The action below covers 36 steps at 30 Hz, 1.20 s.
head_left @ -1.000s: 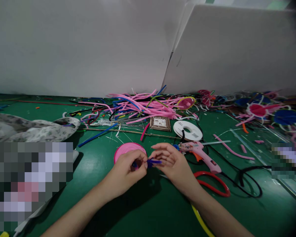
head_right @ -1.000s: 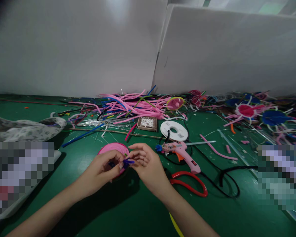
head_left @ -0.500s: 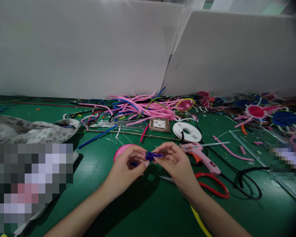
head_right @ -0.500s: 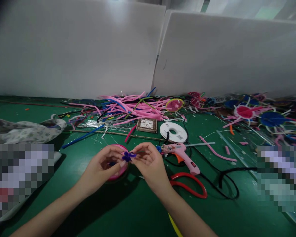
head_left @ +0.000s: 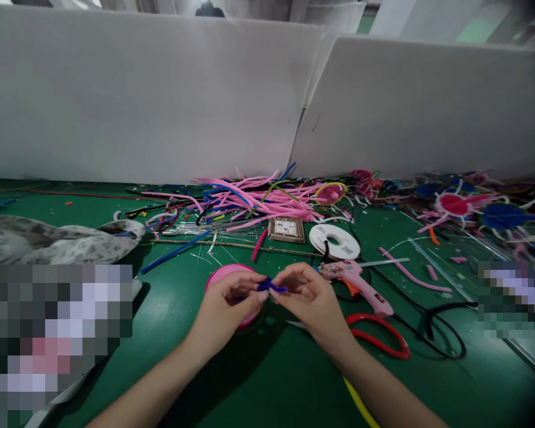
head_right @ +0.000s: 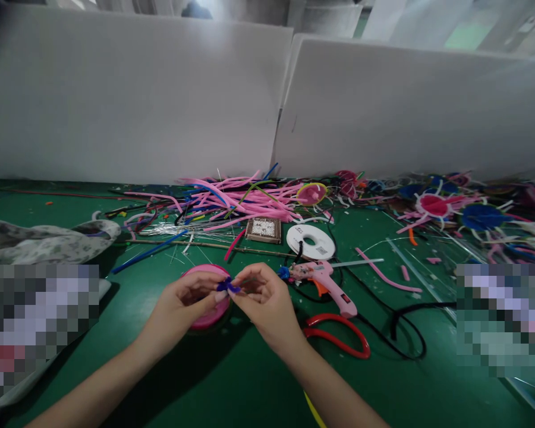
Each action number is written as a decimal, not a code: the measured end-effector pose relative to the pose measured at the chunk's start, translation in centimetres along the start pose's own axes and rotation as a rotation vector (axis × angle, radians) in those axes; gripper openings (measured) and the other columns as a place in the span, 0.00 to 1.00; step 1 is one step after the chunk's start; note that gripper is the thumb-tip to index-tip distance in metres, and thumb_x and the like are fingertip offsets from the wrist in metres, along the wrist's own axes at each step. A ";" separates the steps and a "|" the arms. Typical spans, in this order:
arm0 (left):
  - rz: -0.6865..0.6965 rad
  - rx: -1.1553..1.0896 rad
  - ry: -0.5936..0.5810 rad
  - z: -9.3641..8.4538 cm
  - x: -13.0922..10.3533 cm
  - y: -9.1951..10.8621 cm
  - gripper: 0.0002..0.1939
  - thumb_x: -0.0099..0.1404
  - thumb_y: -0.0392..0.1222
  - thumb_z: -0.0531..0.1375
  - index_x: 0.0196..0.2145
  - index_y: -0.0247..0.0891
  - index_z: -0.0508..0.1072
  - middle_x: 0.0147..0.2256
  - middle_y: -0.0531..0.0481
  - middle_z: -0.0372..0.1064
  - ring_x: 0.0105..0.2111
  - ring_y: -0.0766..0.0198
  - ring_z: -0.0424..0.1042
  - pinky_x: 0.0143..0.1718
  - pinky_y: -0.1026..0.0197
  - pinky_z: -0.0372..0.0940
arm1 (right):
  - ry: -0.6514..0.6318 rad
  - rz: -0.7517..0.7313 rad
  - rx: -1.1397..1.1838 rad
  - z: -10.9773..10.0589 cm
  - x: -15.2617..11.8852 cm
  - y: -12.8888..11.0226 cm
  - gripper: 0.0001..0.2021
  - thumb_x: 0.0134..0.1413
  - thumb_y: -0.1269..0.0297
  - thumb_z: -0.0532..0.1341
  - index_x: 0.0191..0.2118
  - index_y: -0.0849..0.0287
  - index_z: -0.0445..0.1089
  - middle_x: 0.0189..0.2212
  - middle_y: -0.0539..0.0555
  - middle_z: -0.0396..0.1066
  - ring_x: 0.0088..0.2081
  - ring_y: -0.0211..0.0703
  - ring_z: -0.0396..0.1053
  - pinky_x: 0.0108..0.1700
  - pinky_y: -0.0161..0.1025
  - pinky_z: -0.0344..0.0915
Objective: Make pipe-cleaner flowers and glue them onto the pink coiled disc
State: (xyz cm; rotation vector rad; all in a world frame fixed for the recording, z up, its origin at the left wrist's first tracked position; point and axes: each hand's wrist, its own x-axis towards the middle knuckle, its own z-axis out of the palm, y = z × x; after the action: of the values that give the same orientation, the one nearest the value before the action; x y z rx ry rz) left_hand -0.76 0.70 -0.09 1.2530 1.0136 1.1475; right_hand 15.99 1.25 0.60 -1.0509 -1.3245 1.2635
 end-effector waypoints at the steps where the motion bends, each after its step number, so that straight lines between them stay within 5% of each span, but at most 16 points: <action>1: -0.015 -0.003 0.013 -0.1 0.0 0.0 0.11 0.54 0.38 0.66 0.37 0.37 0.76 0.33 0.48 0.77 0.35 0.62 0.75 0.40 0.61 0.70 | -0.019 -0.019 -0.044 -0.3 0.1 -0.5 0.10 0.44 0.65 0.68 0.34 0.55 0.67 0.33 0.51 0.73 0.36 0.41 0.72 0.37 0.37 0.69; 6: -0.139 -0.077 0.031 -0.4 0.1 0.4 0.14 0.55 0.40 0.66 0.40 0.37 0.76 0.36 0.47 0.77 0.35 0.62 0.75 0.34 0.63 0.71 | 0.055 -0.124 -0.321 -3.5 -0.2 -5.2 0.07 0.49 0.61 0.65 0.34 0.54 0.69 0.32 0.51 0.73 0.36 0.42 0.72 0.39 0.39 0.70; 9: -0.148 -0.125 0.000 -0.3 0.1 0.4 0.14 0.54 0.39 0.66 0.40 0.38 0.77 0.37 0.47 0.76 0.36 0.62 0.76 0.35 0.63 0.71 | 0.029 -0.147 -0.707 -6.1 -2.3 -7.0 0.04 0.50 0.61 0.62 0.34 0.53 0.71 0.33 0.52 0.74 0.32 0.44 0.72 0.32 0.39 0.70; 12: -0.153 -0.170 -0.019 -0.2 0.1 0.2 0.14 0.54 0.38 0.67 0.40 0.38 0.77 0.36 0.47 0.77 0.35 0.62 0.76 0.36 0.63 0.70 | -0.054 -0.131 -1.039 -8.3 -5.5 -6.0 0.06 0.46 0.64 0.63 0.34 0.52 0.72 0.31 0.53 0.75 0.30 0.48 0.73 0.31 0.43 0.71; 16: -0.208 -0.194 -0.048 -0.2 0.0 0.2 0.14 0.56 0.41 0.65 0.42 0.37 0.77 0.35 0.46 0.78 0.35 0.62 0.76 0.36 0.64 0.69 | -0.146 -0.006 -1.285 -10.1 -8.9 -3.1 0.17 0.40 0.63 0.64 0.41 0.52 0.73 0.45 0.59 0.73 0.47 0.60 0.71 0.46 0.53 0.70; 23: -0.197 -0.303 -0.045 -0.3 -0.1 0.7 0.15 0.55 0.41 0.67 0.41 0.36 0.73 0.30 0.51 0.76 0.33 0.64 0.76 0.33 0.68 0.69 | -0.151 0.073 -1.461 -10.1 -10.4 -1.5 0.28 0.41 0.66 0.59 0.53 0.57 0.66 0.54 0.61 0.65 0.55 0.57 0.64 0.54 0.54 0.64; 27: -0.224 -0.382 -0.032 -0.3 0.1 0.9 0.14 0.54 0.40 0.68 0.38 0.35 0.72 0.28 0.51 0.75 0.30 0.66 0.76 0.29 0.71 0.68 | -0.092 -0.005 -1.574 -10.1 -10.0 -1.2 0.27 0.39 0.66 0.58 0.51 0.61 0.68 0.51 0.64 0.67 0.53 0.60 0.65 0.52 0.56 0.65; 36: -0.346 -0.465 -0.014 -0.7 0.3 1.2 0.16 0.52 0.39 0.69 0.38 0.32 0.72 0.22 0.54 0.73 0.21 0.74 0.70 0.23 0.74 0.66 | -0.039 0.127 -1.546 -10.5 -9.5 0.0 0.18 0.33 0.69 0.57 0.37 0.59 0.71 0.36 0.60 0.73 0.38 0.53 0.73 0.40 0.46 0.71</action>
State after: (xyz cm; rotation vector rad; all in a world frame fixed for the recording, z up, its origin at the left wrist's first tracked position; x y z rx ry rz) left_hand -1.54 1.05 1.01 0.6848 0.8482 1.0232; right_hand 27.74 -6.62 -0.57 -2.1078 -2.3008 0.0837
